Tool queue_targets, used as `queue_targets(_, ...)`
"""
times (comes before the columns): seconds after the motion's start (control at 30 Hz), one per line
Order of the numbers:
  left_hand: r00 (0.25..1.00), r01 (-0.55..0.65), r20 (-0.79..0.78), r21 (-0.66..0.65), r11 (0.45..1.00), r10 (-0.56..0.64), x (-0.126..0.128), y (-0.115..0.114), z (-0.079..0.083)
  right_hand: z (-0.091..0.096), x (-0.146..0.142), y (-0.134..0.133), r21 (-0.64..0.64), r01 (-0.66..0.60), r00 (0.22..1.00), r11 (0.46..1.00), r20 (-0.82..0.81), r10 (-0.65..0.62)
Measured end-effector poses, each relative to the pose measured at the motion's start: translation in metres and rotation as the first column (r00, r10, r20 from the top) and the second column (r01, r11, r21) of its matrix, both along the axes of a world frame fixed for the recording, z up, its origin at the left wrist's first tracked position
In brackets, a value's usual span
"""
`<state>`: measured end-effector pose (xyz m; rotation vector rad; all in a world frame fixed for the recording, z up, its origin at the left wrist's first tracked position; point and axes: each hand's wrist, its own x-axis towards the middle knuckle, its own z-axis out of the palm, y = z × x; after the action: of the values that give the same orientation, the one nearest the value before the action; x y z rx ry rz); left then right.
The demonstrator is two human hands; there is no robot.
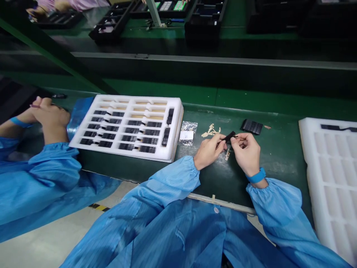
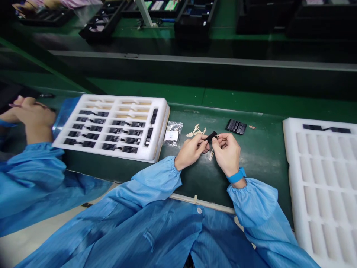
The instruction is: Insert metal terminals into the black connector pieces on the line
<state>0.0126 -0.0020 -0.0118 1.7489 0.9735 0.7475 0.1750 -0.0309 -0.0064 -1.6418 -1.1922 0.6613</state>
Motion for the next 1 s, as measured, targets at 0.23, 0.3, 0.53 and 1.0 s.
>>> queue_targets(0.23,0.951,0.02,0.297,-0.33,0.944,0.084,0.008,0.004,-0.01,0.004,0.008,0.002,0.093,-0.014,0.991,0.996,-0.131,0.026)
queue_targets(0.3,0.942,0.032,0.324,-0.339,0.94,0.085,0.009,0.004,-0.011,0.004,0.009,0.003,0.057,-0.069,0.981,0.996,-0.177,0.078)
queue_targets(0.53,0.946,0.053,0.322,-0.258,0.965,0.034,0.007,0.0,-0.009,0.003,0.007,0.002,0.055,-0.095,0.968,0.994,-0.226,0.105)
queue_targets(1.0,0.985,0.055,0.168,-0.139,0.989,-0.031,0.004,-0.003,-0.001,-0.002,0.008,0.004,-0.005,-0.015,0.975,1.0,-0.223,0.014)
